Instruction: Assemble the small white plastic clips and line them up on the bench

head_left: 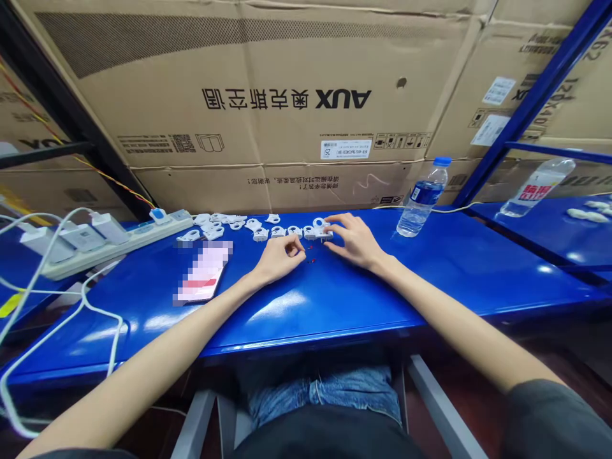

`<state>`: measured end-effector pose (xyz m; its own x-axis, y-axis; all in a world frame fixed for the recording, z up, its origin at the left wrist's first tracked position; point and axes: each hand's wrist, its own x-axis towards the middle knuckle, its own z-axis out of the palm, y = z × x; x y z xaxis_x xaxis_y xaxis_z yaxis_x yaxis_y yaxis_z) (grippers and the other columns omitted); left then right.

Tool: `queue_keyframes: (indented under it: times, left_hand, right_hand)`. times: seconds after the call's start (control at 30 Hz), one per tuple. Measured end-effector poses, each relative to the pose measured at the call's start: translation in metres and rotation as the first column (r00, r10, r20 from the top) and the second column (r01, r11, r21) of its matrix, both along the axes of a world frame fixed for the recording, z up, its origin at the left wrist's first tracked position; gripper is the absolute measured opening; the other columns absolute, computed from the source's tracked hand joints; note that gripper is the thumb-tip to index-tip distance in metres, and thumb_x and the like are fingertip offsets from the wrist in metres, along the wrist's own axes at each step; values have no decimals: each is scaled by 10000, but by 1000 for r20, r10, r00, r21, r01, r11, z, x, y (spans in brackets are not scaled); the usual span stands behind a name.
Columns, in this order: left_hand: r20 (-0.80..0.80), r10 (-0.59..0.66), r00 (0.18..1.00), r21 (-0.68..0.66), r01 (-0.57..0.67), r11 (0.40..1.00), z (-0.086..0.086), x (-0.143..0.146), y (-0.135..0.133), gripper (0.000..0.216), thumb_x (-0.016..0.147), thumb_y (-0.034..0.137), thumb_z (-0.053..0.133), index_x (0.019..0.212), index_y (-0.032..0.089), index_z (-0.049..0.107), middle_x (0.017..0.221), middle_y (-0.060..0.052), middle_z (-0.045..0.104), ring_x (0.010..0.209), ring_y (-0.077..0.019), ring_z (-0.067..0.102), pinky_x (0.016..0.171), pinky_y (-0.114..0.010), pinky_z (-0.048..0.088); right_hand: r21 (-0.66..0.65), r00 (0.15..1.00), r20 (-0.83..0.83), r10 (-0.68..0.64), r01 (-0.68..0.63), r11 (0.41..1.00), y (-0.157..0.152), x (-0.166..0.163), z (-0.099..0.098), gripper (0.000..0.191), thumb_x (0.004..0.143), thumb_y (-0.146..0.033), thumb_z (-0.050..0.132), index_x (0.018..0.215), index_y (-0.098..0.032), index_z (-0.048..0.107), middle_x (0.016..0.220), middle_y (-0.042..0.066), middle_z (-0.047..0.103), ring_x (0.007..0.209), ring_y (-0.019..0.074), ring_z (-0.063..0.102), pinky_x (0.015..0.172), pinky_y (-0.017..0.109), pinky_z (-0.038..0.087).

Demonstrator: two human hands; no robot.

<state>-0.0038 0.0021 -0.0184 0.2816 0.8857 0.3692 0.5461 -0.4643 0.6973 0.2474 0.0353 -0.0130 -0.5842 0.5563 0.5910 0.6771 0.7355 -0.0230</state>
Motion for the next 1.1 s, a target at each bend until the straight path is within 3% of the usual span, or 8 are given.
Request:
queue_keyframes:
  times: [0.23, 0.37, 0.73, 1.1]
  left_hand:
    - [-317, 10, 948, 187, 52, 981, 2, -6, -3, 29, 821, 215, 603, 818, 216, 632, 655, 27, 598, 638, -158, 548, 639, -282, 358]
    - [-404, -1, 915, 216, 96, 972, 4, -6, -5, 58, 862, 216, 590, 820, 217, 631, 664, 19, 610, 646, -164, 563, 640, -279, 345]
    - [-465, -10, 885, 192, 112, 975, 5, -6, -4, 118, 900, 222, 596, 900, 225, 714, 633, 17, 624, 628, -169, 583, 621, -272, 315]
    - [-482, -6, 876, 194, 113, 975, 6, -6, -4, 185, 893, 245, 581, 938, 242, 761, 649, 7, 654, 611, -168, 576, 616, -281, 335]
  right_hand:
    - [-86, 987, -12, -157, 156, 984, 27, 33, -6, 242, 919, -333, 712, 1118, -203, 758, 1341, 136, 674, 1215, 356, 609, 963, 524, 532]
    - [-128, 982, 1, -190, 189, 974, 33, 40, -12, 235, 909, -320, 709, 1107, -210, 773, 1336, 130, 675, 1216, 352, 609, 974, 533, 541]
    - [-174, 974, 33, -224, 226, 958, 32, 37, -18, 266, 934, -304, 672, 1152, -189, 773, 1367, 142, 665, 1228, 348, 601, 1019, 545, 548]
    - [-129, 992, 23, -125, 127, 983, 22, 7, -21, 314, 979, -340, 647, 1249, -198, 720, 1398, 124, 661, 1239, 348, 579, 993, 534, 537]
